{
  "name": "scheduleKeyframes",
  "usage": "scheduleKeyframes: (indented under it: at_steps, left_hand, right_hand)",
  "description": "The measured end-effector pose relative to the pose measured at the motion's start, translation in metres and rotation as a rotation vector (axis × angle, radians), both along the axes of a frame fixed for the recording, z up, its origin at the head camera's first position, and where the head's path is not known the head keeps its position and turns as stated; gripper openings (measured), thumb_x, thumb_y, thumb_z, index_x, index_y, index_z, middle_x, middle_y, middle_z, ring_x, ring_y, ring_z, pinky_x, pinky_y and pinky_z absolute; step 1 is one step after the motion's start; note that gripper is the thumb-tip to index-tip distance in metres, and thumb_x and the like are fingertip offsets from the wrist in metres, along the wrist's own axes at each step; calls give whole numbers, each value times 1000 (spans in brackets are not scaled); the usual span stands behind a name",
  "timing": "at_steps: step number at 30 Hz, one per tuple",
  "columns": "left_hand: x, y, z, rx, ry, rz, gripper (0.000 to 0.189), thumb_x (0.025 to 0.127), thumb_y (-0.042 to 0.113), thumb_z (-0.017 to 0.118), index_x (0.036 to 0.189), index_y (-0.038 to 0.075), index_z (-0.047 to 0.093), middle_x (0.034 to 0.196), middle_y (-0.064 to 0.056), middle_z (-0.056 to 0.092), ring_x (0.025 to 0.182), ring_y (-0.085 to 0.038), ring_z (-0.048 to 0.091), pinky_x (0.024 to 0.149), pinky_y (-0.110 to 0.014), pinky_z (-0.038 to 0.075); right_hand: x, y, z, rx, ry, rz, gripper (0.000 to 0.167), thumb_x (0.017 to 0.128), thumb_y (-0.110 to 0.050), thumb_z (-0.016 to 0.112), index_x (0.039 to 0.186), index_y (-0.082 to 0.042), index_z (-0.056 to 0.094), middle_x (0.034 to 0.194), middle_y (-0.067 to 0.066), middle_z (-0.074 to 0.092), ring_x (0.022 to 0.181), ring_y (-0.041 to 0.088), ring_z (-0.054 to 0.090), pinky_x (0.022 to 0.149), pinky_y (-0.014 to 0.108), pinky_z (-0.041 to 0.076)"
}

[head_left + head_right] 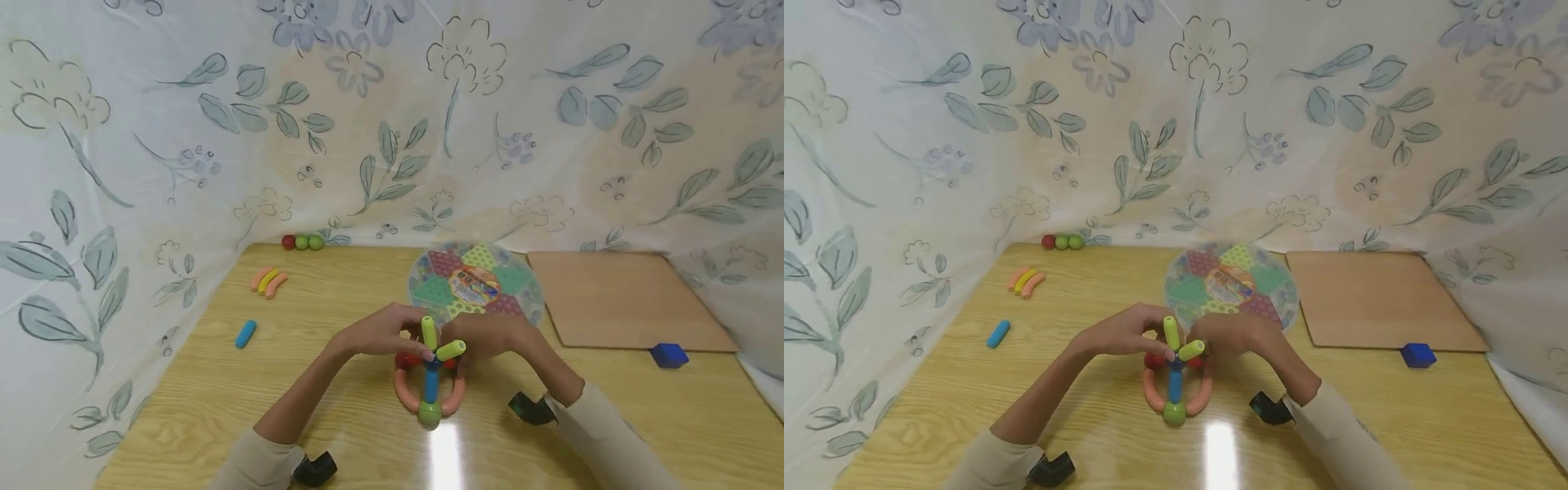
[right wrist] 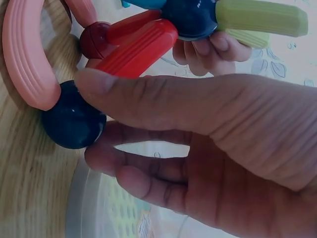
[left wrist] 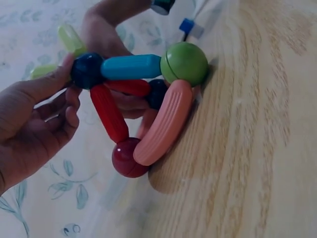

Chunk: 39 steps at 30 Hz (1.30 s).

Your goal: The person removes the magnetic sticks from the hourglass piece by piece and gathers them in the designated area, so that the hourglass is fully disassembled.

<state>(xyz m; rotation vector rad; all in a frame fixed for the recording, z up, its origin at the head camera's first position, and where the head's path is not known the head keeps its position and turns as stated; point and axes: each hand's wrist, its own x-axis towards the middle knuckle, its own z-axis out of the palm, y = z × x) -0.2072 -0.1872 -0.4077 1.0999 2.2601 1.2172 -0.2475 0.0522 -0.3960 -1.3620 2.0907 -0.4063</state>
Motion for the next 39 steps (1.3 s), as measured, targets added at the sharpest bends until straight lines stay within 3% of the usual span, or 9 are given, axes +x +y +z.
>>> scheduleKeyframes:
  at_steps: [5,13,19,22,27,30,33,36,39]
  left_hand:
    - [9,-5,0,5,-3,7,11,94,14,78,103,7,75,98,-7,71,89,0,67,89,-33,62]
    - [15,-11,15,0,76,20,9,96,8,74,102,0,74,96,-12,77,92,-22,78,86,-21,60]
    - [18,-23,37,-164,156,61,7,100,9,66,106,5,67,91,-6,73,84,-9,70,81,-20,57]
    - [20,-31,47,-238,162,97,18,101,12,63,118,9,58,88,-1,66,79,-5,61,78,-24,54]
    - [29,-54,56,-255,65,221,31,107,18,54,135,13,44,91,-3,66,79,-12,62,74,-28,52]
    - [34,-74,51,-258,36,293,23,111,19,47,133,11,44,90,-4,66,78,-12,61,71,-28,50]
    - [42,-97,40,-336,82,381,19,112,15,46,130,8,44,78,0,55,67,-10,52,63,-23,43]
    - [51,-122,30,-469,165,496,17,109,9,51,122,2,43,67,3,43,55,-8,40,54,-20,33]
    - [57,-144,22,-615,228,638,31,105,9,59,126,-5,42,61,0,43,50,-12,43,49,-23,34]
  right_hand:
    - [7,-8,-7,0,-19,-23,12,88,-7,82,84,-13,73,73,-13,52,65,-1,42,63,17,37]
    - [8,-12,-5,5,35,-23,14,86,-8,84,81,-15,72,72,-14,52,65,-1,42,63,17,38]
    - [7,-5,-4,3,55,-8,14,86,-9,84,82,-14,72,73,-13,55,67,-1,41,64,17,39]
    - [7,-2,-4,5,61,-15,13,86,-9,84,82,-14,72,73,-14,55,67,-1,42,65,17,39]
    - [7,-2,-3,8,78,-21,14,85,-10,84,83,-14,72,74,-14,55,68,0,41,66,18,39]
    - [6,-3,-3,15,72,-23,14,86,-11,84,82,-14,71,73,-13,54,68,0,41,65,18,38]
    - [6,-4,-4,17,66,-20,14,86,-11,84,82,-15,71,74,-13,54,68,0,42,65,18,38]
    - [5,-3,-5,5,75,-4,14,85,-11,85,83,-15,71,74,-13,56,68,-1,42,65,17,40]
    - [4,-3,-4,-8,70,-2,13,85,-10,85,83,-14,72,73,-13,57,67,-1,42,64,17,40]
